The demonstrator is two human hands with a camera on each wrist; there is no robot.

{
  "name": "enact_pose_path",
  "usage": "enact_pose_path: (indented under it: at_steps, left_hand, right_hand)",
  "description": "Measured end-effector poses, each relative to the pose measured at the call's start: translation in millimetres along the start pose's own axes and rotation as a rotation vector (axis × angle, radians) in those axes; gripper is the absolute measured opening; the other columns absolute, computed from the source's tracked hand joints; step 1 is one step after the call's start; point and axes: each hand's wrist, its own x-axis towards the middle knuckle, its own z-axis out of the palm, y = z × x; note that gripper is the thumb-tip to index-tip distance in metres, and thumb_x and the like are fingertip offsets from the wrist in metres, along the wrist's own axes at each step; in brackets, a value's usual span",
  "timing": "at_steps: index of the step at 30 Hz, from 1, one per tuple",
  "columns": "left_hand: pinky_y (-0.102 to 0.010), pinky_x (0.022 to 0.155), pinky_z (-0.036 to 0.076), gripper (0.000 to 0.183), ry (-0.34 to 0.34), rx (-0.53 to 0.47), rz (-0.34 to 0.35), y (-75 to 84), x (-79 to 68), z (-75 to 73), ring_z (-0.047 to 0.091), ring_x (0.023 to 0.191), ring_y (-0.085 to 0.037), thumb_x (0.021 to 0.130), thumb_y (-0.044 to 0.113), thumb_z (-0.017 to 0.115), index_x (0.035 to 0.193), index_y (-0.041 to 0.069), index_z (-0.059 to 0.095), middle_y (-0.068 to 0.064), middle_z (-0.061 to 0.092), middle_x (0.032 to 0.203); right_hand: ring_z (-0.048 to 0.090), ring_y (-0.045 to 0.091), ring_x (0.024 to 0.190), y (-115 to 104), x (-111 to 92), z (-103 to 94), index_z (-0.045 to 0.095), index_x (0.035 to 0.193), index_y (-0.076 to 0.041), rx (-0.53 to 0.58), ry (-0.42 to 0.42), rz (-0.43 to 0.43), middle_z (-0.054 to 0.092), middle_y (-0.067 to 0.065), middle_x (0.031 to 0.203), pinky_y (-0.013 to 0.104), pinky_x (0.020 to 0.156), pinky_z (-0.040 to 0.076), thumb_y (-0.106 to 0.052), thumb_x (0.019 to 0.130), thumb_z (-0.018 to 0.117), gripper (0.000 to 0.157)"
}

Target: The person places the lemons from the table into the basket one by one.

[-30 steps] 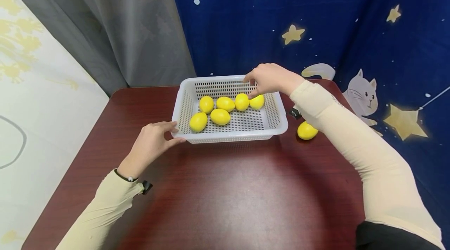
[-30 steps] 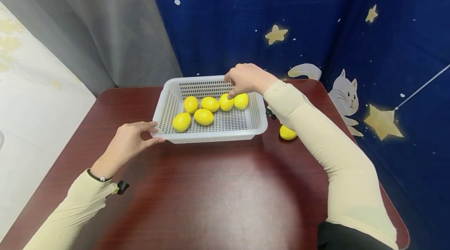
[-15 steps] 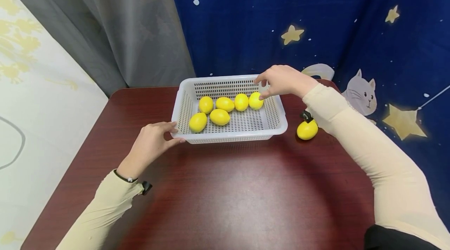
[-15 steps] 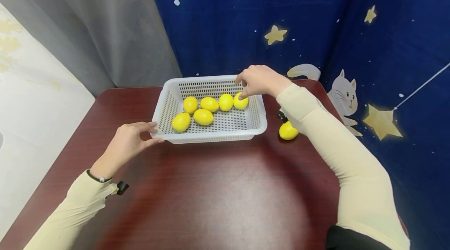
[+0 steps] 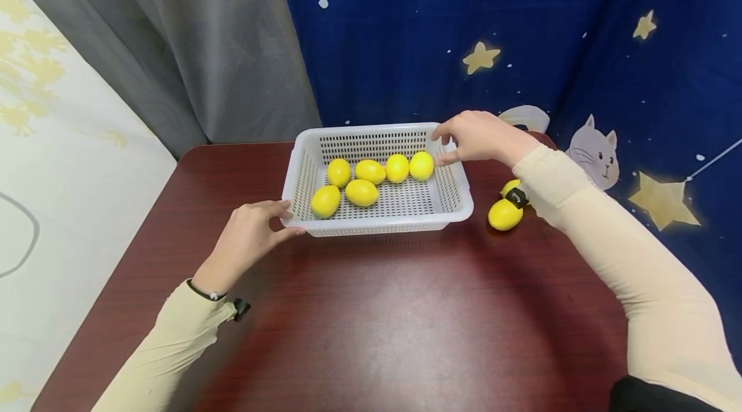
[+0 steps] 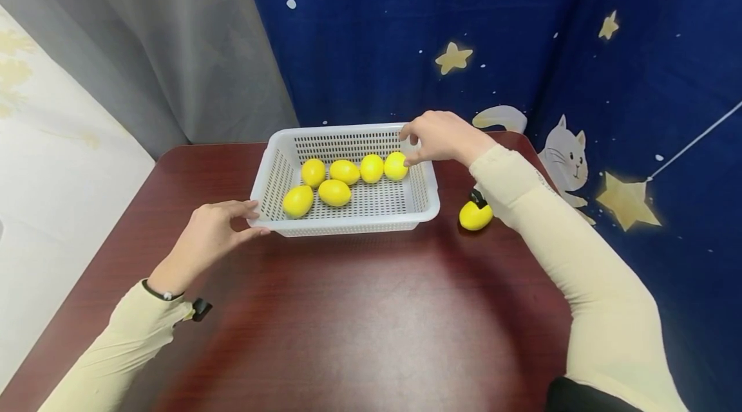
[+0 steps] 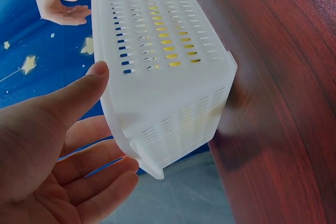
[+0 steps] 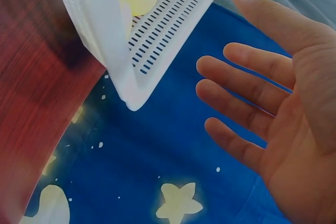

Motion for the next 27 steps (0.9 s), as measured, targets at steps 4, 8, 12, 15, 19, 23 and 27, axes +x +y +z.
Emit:
enact_pose_path:
  at_steps: [4,8,12,15,19,23,27]
  left_hand:
    - [-0.047,0.078,0.058,0.058,0.002,-0.004,0.002,-0.3,-0.2,0.2,0.074,0.091,-0.031,0.068,0.033,0.090,0.111,-0.002,0.073,-0.018,0.075,0.108]
    - [-0.047,0.077,0.059,0.059,0.004,-0.001,0.005,-1.3,-0.5,0.4,0.074,0.091,-0.031,0.069,0.034,0.090,0.112,-0.002,0.073,-0.019,0.075,0.109]
    - [-0.046,0.076,0.058,0.059,0.003,-0.002,0.010,-1.3,-0.9,1.0,0.074,0.090,-0.031,0.069,0.034,0.090,0.113,-0.002,0.073,-0.019,0.075,0.109]
    - [-0.046,0.076,0.058,0.059,0.002,-0.002,0.008,-0.4,-0.5,0.4,0.074,0.090,-0.030,0.069,0.034,0.090,0.112,-0.002,0.073,-0.018,0.075,0.109]
    - [-0.047,0.079,0.058,0.059,0.000,0.000,0.001,0.2,-0.6,-0.2,0.074,0.092,-0.032,0.068,0.034,0.090,0.112,-0.002,0.073,-0.018,0.075,0.110]
    - [-0.048,0.079,0.058,0.059,-0.002,-0.003,-0.003,-0.2,-0.8,-0.3,0.074,0.093,-0.032,0.068,0.034,0.090,0.113,-0.002,0.073,-0.018,0.075,0.110]
    - [-0.047,0.079,0.059,0.060,-0.010,0.001,-0.008,-0.7,-0.6,-0.6,0.074,0.092,-0.031,0.069,0.035,0.090,0.113,-0.002,0.073,-0.018,0.075,0.110]
  right_hand:
    - [0.062,0.021,0.090,7.3,-5.3,4.7,0.066,0.128,-0.016,0.004,0.038,0.001,0.073,0.007,0.110,0.039,0.082,0.054,-0.046,0.083,0.076,0.055]
    - [0.062,0.021,0.090,14.5,-11.8,9.6,0.067,0.125,-0.015,0.019,0.052,0.016,0.073,0.005,0.104,0.039,0.082,0.054,-0.046,0.082,0.078,0.054]
    - [0.062,0.021,0.090,20.2,-18.6,14.8,0.067,0.124,-0.014,0.031,0.045,0.031,0.073,0.005,0.104,0.039,0.082,0.054,-0.044,0.082,0.078,0.053]
    - [0.061,0.021,0.089,23.2,-23.7,18.0,0.068,0.122,-0.013,0.042,0.045,0.031,0.073,0.006,0.104,0.039,0.081,0.054,-0.042,0.082,0.079,0.051]
    - [0.062,0.021,0.088,26.5,-28.0,22.0,0.069,0.121,-0.013,0.053,0.047,0.026,0.073,0.006,0.103,0.040,0.081,0.055,-0.041,0.081,0.079,0.049]
    - [0.063,0.021,0.089,29.7,-31.1,26.7,0.070,0.120,-0.014,0.061,0.050,0.032,0.074,0.006,0.103,0.042,0.083,0.055,-0.041,0.081,0.079,0.049]
    - [0.064,0.022,0.091,33.5,-35.1,31.2,0.070,0.119,-0.014,0.071,0.047,0.044,0.074,0.007,0.106,0.044,0.084,0.055,-0.043,0.082,0.079,0.048]
